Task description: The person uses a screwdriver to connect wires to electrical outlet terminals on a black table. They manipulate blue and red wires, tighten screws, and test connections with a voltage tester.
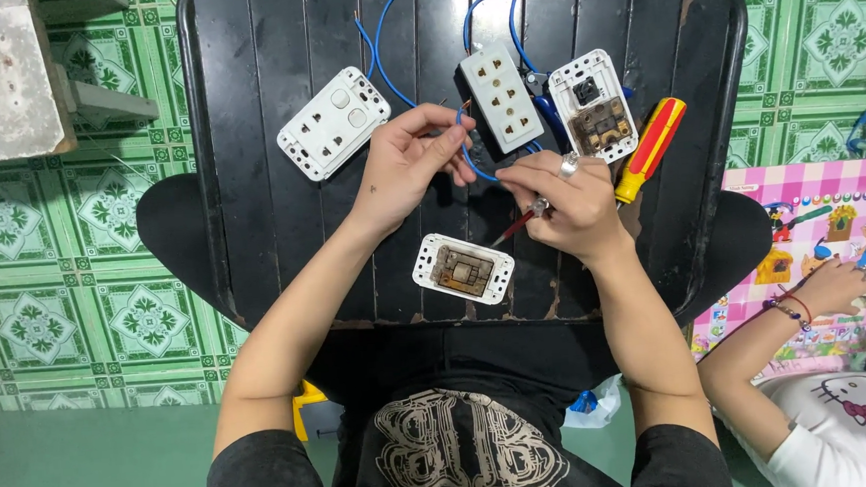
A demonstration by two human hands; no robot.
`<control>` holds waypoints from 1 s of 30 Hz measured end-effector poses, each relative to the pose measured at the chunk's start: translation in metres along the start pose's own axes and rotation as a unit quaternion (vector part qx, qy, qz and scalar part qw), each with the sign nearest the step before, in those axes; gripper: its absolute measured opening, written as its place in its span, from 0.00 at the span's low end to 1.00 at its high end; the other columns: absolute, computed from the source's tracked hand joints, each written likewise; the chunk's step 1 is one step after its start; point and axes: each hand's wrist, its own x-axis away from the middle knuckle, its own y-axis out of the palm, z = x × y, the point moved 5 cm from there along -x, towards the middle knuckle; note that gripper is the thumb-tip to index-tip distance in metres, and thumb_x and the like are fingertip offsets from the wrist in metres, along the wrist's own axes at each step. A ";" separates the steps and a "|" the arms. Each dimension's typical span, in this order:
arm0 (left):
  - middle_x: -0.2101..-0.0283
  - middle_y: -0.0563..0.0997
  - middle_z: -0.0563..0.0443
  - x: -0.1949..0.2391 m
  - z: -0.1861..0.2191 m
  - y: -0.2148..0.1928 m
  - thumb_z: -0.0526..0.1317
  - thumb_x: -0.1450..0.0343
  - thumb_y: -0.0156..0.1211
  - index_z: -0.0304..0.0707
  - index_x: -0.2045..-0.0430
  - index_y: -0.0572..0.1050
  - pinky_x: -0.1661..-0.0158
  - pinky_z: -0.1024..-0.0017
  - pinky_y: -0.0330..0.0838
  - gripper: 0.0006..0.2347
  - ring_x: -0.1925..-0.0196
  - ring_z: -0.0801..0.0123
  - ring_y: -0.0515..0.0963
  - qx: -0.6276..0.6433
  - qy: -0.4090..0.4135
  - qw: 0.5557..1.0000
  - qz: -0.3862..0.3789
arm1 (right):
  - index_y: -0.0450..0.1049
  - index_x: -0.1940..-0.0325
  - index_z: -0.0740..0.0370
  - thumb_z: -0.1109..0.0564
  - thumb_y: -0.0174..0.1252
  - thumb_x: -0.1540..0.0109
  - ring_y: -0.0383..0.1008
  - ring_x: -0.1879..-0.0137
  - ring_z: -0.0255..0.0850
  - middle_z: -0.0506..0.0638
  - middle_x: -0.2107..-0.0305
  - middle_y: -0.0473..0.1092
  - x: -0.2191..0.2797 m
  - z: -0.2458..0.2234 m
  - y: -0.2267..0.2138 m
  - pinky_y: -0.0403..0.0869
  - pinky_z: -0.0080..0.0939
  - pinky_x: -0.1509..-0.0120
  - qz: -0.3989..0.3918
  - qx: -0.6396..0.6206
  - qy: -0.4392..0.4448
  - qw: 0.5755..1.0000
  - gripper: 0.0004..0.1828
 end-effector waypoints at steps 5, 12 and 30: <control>0.64 0.80 0.41 0.000 0.015 -0.003 0.35 0.21 0.53 0.23 0.54 0.76 0.70 0.71 0.86 0.09 0.70 0.63 0.87 -0.042 0.040 0.998 0.013 | 0.85 0.62 0.64 0.67 0.65 0.37 0.77 0.73 0.45 0.51 0.73 0.79 0.005 0.011 -0.012 0.73 0.37 0.68 0.031 -0.033 0.010 0.999 0.04; 0.67 0.77 0.51 0.007 0.047 0.021 0.31 0.27 0.62 0.36 0.63 0.80 0.68 0.71 0.78 0.03 0.65 0.64 0.80 -0.543 0.328 0.773 -0.024 | 0.84 0.60 0.73 0.66 0.68 0.34 0.72 0.75 0.48 0.61 0.73 0.78 0.015 0.032 -0.047 0.71 0.45 0.70 0.169 0.006 0.048 0.984 0.04; 0.57 0.77 0.41 0.003 0.040 0.000 0.16 0.32 0.50 0.28 0.49 0.75 0.35 0.47 0.61 0.19 0.60 0.55 0.76 -0.668 0.279 0.689 0.022 | 0.73 0.55 0.69 0.63 0.57 0.29 0.61 0.78 0.37 0.58 0.74 0.64 0.032 0.053 -0.046 0.66 0.35 0.68 0.298 -0.166 0.236 0.910 0.04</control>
